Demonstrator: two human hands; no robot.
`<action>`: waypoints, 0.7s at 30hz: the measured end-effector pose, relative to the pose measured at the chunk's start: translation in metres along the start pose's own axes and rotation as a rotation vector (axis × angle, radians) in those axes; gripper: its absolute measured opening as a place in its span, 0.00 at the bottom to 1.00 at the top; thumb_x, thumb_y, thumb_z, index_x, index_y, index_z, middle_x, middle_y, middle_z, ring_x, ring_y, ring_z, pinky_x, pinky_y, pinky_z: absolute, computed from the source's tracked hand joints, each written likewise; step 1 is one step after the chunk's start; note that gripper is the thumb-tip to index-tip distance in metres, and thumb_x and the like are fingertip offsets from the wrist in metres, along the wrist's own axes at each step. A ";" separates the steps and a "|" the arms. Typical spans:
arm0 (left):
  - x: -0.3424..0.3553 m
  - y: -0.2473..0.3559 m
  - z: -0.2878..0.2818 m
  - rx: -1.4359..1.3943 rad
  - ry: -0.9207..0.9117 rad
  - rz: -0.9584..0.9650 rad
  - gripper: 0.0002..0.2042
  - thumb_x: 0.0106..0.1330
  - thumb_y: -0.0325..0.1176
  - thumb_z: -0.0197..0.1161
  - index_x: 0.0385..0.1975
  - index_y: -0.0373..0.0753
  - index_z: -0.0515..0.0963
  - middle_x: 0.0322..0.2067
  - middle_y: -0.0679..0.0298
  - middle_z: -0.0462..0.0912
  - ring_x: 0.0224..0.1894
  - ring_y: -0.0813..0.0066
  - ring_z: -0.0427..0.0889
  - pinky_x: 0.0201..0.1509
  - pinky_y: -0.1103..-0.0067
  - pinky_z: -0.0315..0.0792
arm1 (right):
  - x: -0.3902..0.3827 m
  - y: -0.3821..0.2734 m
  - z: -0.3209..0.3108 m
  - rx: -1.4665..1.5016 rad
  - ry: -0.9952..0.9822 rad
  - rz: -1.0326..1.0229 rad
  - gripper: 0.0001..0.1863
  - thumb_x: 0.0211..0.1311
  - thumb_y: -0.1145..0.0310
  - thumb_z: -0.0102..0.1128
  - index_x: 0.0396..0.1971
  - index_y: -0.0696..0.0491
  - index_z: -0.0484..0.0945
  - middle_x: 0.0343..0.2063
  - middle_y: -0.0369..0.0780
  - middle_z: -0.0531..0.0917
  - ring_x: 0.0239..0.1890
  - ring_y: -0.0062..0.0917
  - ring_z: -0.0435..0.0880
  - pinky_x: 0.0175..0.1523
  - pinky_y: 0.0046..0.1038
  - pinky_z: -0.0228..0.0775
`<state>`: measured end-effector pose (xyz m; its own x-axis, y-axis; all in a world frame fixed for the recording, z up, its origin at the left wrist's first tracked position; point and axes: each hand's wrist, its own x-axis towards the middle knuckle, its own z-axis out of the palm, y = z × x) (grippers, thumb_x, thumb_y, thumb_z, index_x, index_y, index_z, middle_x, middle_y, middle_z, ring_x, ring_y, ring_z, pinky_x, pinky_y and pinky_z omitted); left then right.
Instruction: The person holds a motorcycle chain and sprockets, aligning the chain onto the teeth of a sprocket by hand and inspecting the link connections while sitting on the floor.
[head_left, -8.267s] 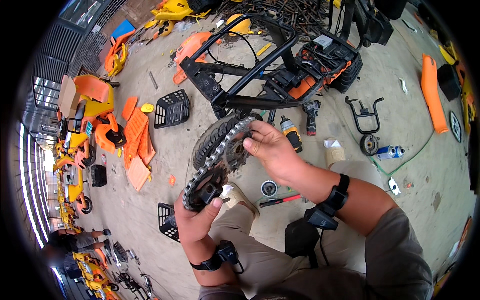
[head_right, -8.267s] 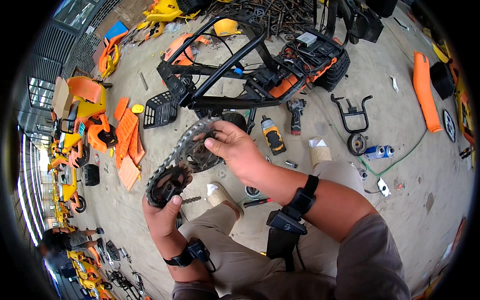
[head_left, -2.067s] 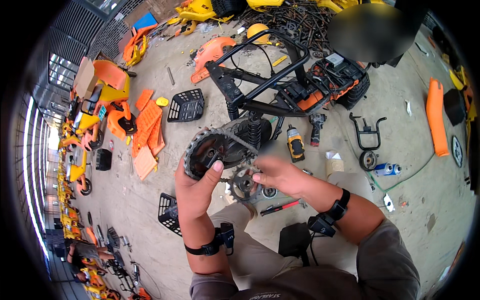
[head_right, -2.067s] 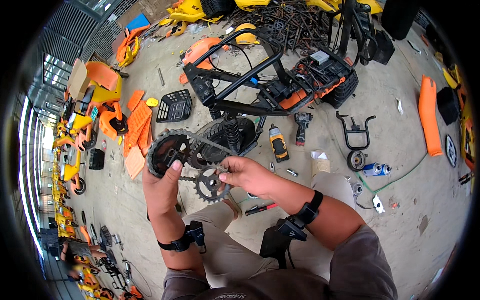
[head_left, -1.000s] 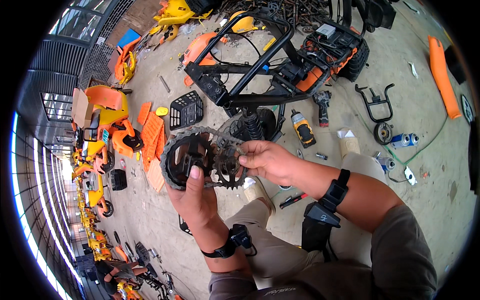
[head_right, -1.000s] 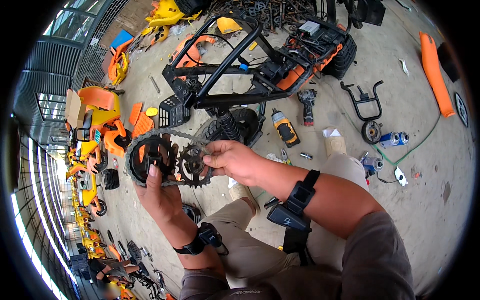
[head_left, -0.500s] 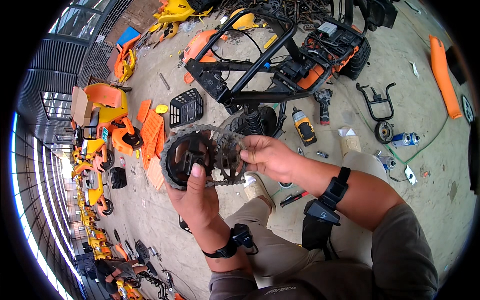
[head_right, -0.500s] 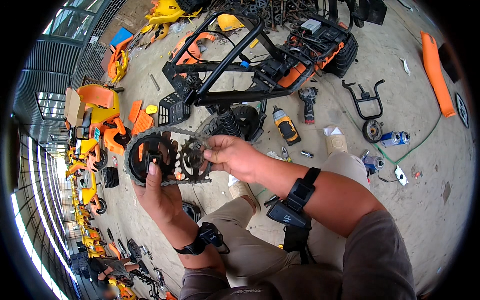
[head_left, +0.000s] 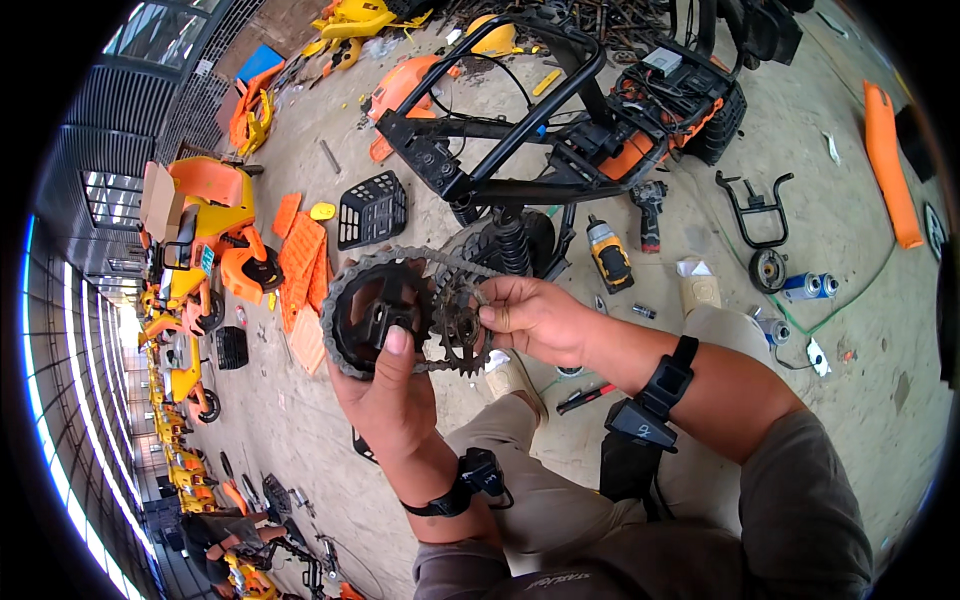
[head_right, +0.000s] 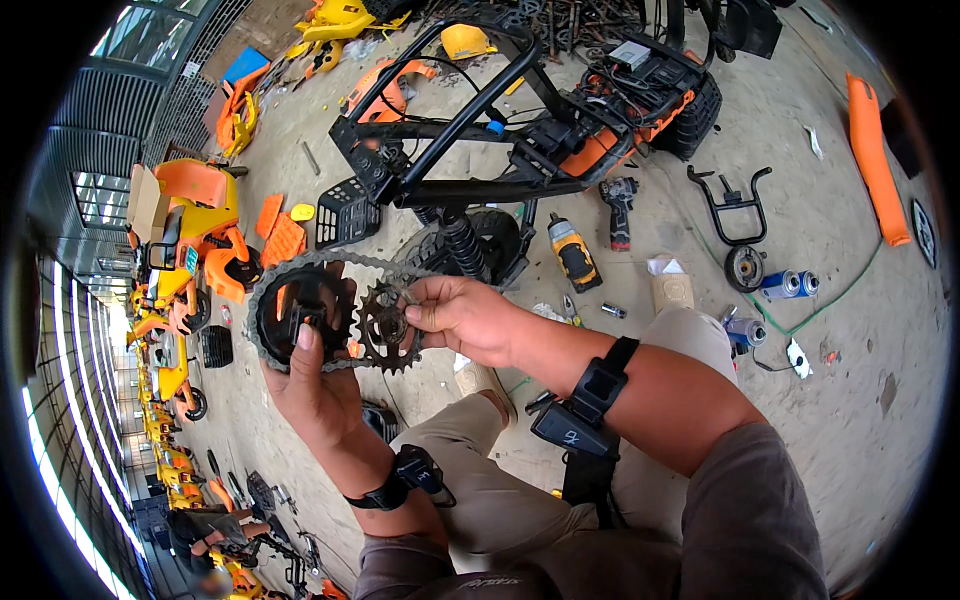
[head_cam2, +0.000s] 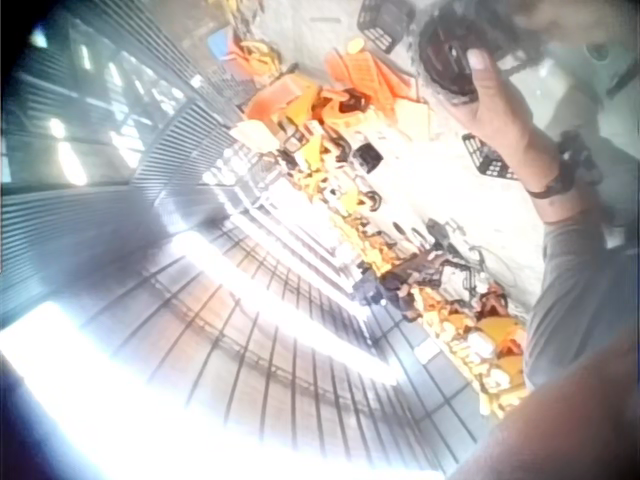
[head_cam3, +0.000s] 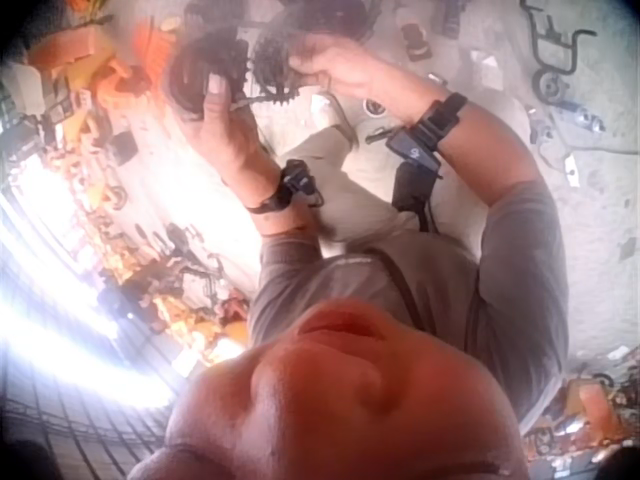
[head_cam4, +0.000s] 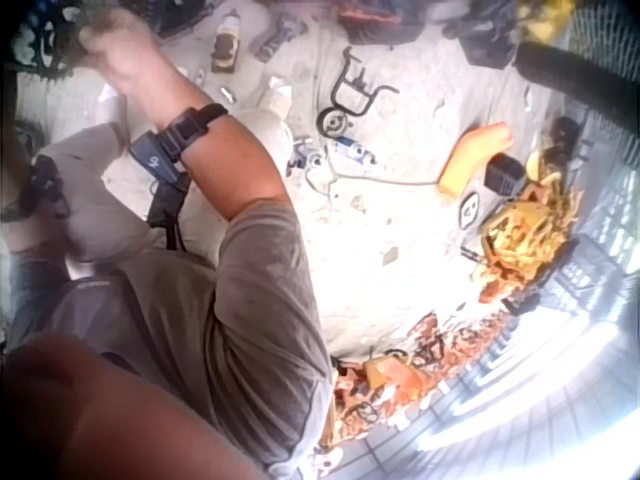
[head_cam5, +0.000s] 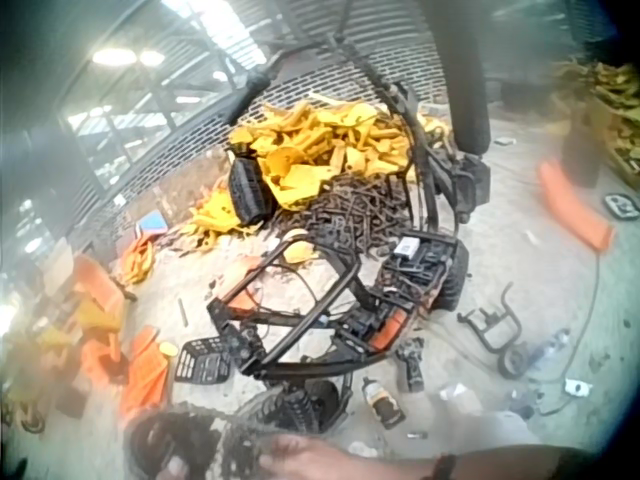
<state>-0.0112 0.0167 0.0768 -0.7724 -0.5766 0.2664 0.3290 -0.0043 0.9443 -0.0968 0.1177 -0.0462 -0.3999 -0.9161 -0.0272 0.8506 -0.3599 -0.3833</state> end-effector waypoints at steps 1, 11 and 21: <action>0.000 0.000 0.000 -0.001 0.002 -0.001 0.27 0.56 0.26 0.65 0.54 0.25 0.64 0.49 0.48 0.74 0.52 0.59 0.76 0.59 0.67 0.68 | 0.000 0.000 0.000 -0.001 0.011 0.012 0.10 0.64 0.73 0.53 0.43 0.60 0.73 0.36 0.39 0.80 0.40 0.26 0.81 0.50 0.28 0.74; -0.002 0.004 -0.003 -0.002 0.002 0.003 0.28 0.55 0.28 0.67 0.54 0.24 0.64 0.49 0.48 0.74 0.51 0.60 0.76 0.59 0.67 0.68 | 0.004 0.003 -0.003 0.024 0.017 -0.025 0.09 0.65 0.74 0.53 0.43 0.59 0.73 0.39 0.39 0.80 0.41 0.25 0.81 0.51 0.28 0.73; -0.004 0.002 -0.005 0.023 0.025 -0.004 0.28 0.55 0.28 0.67 0.55 0.25 0.64 0.49 0.49 0.74 0.51 0.60 0.76 0.59 0.66 0.68 | 0.005 0.001 0.001 -0.022 0.103 -0.142 0.07 0.66 0.73 0.52 0.40 0.57 0.74 0.37 0.38 0.80 0.39 0.24 0.80 0.48 0.27 0.73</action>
<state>-0.0049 0.0152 0.0765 -0.7599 -0.5966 0.2581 0.3133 0.0117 0.9496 -0.0976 0.1128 -0.0459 -0.5491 -0.8332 -0.0653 0.7760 -0.4793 -0.4099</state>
